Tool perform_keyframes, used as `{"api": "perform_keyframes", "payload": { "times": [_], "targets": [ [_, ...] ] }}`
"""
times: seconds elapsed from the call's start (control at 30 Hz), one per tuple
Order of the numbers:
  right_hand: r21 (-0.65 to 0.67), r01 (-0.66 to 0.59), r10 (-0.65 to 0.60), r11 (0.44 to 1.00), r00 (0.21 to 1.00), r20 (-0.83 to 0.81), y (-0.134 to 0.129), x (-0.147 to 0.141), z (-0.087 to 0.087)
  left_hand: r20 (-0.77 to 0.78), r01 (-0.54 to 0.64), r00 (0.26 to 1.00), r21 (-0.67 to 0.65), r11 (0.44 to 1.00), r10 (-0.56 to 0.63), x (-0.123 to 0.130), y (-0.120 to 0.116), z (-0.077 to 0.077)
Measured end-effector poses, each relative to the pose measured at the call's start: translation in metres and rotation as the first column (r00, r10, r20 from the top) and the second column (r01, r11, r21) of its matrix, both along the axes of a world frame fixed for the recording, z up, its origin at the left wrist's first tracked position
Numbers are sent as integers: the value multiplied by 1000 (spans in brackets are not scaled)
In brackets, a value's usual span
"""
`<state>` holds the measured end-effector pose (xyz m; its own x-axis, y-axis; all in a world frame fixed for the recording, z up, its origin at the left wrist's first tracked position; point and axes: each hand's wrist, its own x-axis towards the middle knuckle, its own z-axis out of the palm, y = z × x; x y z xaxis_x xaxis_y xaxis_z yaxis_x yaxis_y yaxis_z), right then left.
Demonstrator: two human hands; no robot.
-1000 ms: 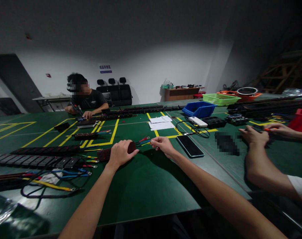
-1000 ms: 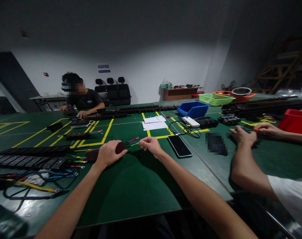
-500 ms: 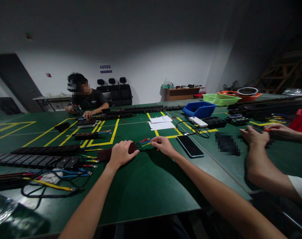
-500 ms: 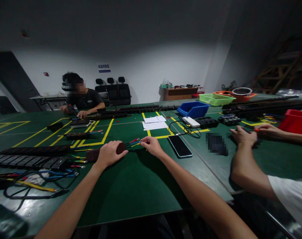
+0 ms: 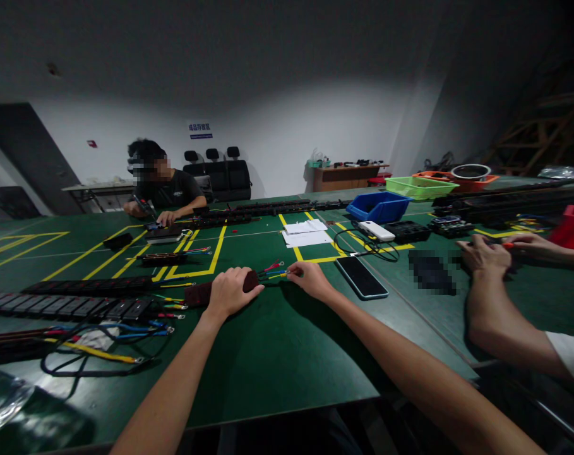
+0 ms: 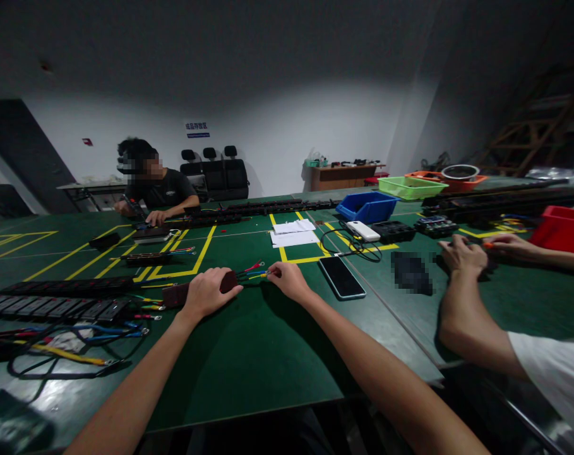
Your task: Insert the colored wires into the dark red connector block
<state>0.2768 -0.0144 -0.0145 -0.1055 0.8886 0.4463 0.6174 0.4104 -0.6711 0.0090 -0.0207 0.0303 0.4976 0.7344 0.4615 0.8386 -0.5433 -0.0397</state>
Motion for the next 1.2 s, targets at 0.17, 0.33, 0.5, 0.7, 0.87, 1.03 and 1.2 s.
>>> {"api": "perform_keyframes", "payload": {
  "times": [0.17, 0.33, 0.5, 0.7, 0.87, 1.03, 1.2],
  "targets": [
    [-21, 3, -3, 1000, 1000, 20, -2, -1, 0, 14, 15, 1000, -6, 1000, -15, 0, 0, 0],
    [-15, 22, -21, 1000, 998, 60, -2, -1, 2, 5, 29, 1000, -13, 999, -29, -1, 0, 0],
    [9, 14, -14, 1000, 999, 39, -1, 0, 3, -9, 11, 1000, -1, 1000, -11, -1, 0, 0],
    [40, -40, 41, 998, 998, -44, -3, -1, 4, -2, -12, 1000, 12, 1000, 12, 0, 1, 0],
    [55, -30, 33, 998, 998, -58, -3, -4, 3, -2, -14, 1000, 7, 1000, 14, 0, 1, 0],
    [17, -19, 20, 1000, 999, -41, -2, -2, 1, 9, -3, 1000, -2, 1000, 3, 0, 1, 0],
    [0, 5, -5, 1000, 999, 52, -1, 0, 2, -2, 4, 1000, -4, 1000, -4, 0, 1, -1]
  ]
}}
